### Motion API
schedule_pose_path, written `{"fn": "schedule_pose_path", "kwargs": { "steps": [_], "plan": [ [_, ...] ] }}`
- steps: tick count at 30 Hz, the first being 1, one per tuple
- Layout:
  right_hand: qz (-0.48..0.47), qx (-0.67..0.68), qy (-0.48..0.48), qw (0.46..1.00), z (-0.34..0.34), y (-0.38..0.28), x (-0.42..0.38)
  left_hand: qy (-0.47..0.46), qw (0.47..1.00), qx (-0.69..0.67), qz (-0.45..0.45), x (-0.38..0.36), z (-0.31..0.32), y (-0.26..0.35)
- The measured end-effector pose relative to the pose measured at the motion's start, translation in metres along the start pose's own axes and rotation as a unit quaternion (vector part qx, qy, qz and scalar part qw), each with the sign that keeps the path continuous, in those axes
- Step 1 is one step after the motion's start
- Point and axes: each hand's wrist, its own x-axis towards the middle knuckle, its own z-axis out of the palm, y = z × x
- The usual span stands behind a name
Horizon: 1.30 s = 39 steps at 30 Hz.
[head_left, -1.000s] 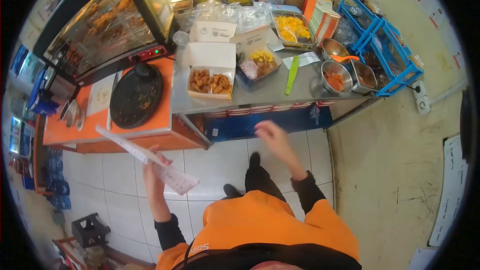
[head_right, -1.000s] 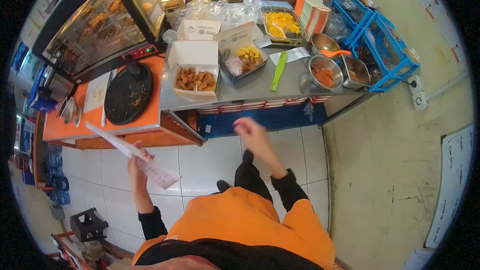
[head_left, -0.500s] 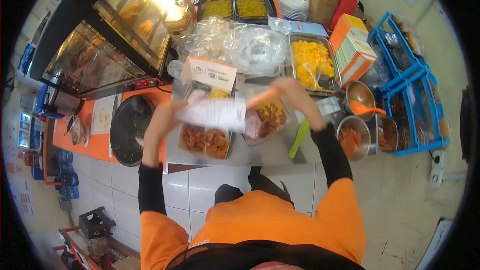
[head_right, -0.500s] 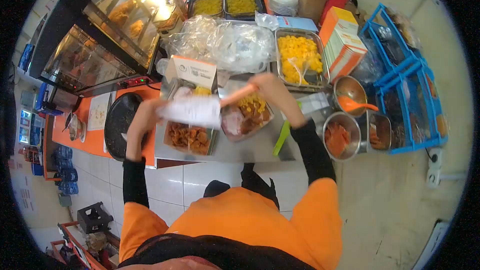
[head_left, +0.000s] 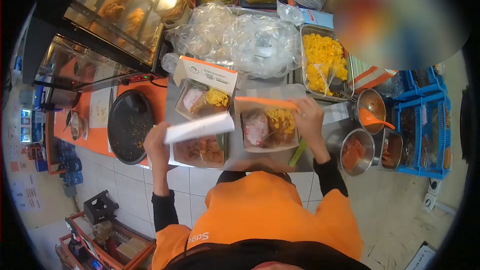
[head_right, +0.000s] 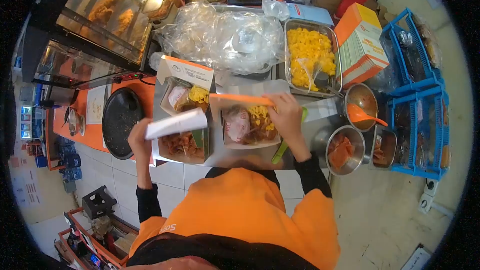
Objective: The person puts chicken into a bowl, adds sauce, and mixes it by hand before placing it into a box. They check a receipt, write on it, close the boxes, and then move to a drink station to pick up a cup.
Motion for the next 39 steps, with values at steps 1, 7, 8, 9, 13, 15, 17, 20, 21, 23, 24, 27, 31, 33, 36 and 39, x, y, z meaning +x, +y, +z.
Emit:
{"fn": "schedule_pose_path", "kwargs": {
  "steps": [1, 7, 8, 9, 13, 15, 17, 20, 21, 23, 24, 27, 31, 33, 36, 39],
  "plan": [
    [0.007, 0.003, 0.008, 1.000, 0.003, -0.001, 0.007, 0.005, 1.000, -0.006, 0.004, 0.009, 0.005, 0.000],
    [-0.115, -0.034, -0.147, 0.982, -0.020, -0.038, 0.052, -0.088, 0.995, -0.050, 0.026, 0.010, -0.012, 0.003],
    [-0.138, -0.021, -0.130, 0.982, -0.013, -0.049, 0.059, -0.096, 0.993, -0.061, 0.022, 0.004, -0.016, 0.002],
    [-0.126, -0.023, -0.115, 0.985, 0.005, -0.056, 0.072, -0.109, 0.992, -0.056, 0.005, -0.004, -0.016, 0.001],
    [-0.190, -0.068, -0.224, 0.953, 0.089, -0.059, 0.121, -0.092, 0.993, 0.017, -0.075, -0.035, -0.029, 0.023],
    [-0.299, -0.126, -0.277, 0.904, 0.118, -0.071, 0.127, -0.070, 0.983, 0.059, -0.160, -0.064, -0.049, 0.042],
    [-0.371, -0.147, -0.275, 0.875, 0.121, -0.088, 0.096, -0.014, 0.977, 0.042, -0.206, -0.103, -0.070, 0.056],
    [-0.394, -0.170, -0.336, 0.838, 0.123, -0.085, 0.116, -0.042, 0.917, -0.038, -0.394, -0.158, -0.092, 0.069],
    [-0.337, -0.213, -0.377, 0.836, 0.143, -0.069, 0.140, -0.047, 0.907, -0.046, -0.417, -0.168, -0.095, 0.074],
    [-0.315, -0.145, -0.417, 0.840, 0.111, -0.097, 0.197, -0.014, 0.887, -0.059, -0.458, -0.193, -0.100, 0.087],
    [-0.271, 0.053, -0.409, 0.870, 0.111, -0.077, 0.222, 0.018, 0.883, -0.067, -0.465, -0.206, -0.099, 0.096],
    [-0.339, 0.142, -0.355, 0.860, 0.177, -0.135, 0.281, 0.092, 0.833, -0.078, -0.541, -0.194, -0.086, 0.107],
    [-0.393, 0.256, -0.398, 0.789, 0.282, -0.255, 0.297, 0.203, 0.732, -0.122, -0.639, -0.151, -0.081, 0.125],
    [-0.409, 0.321, -0.469, 0.714, 0.323, -0.304, 0.270, 0.268, 0.682, -0.122, -0.669, -0.158, -0.066, 0.147],
    [-0.439, 0.374, -0.620, 0.532, 0.382, -0.381, 0.159, 0.375, 0.591, -0.117, -0.705, -0.209, -0.055, 0.189],
    [-0.519, 0.339, -0.680, 0.391, 0.311, -0.450, -0.050, 0.474, 0.494, -0.019, -0.729, -0.257, -0.023, 0.229]
  ]
}}
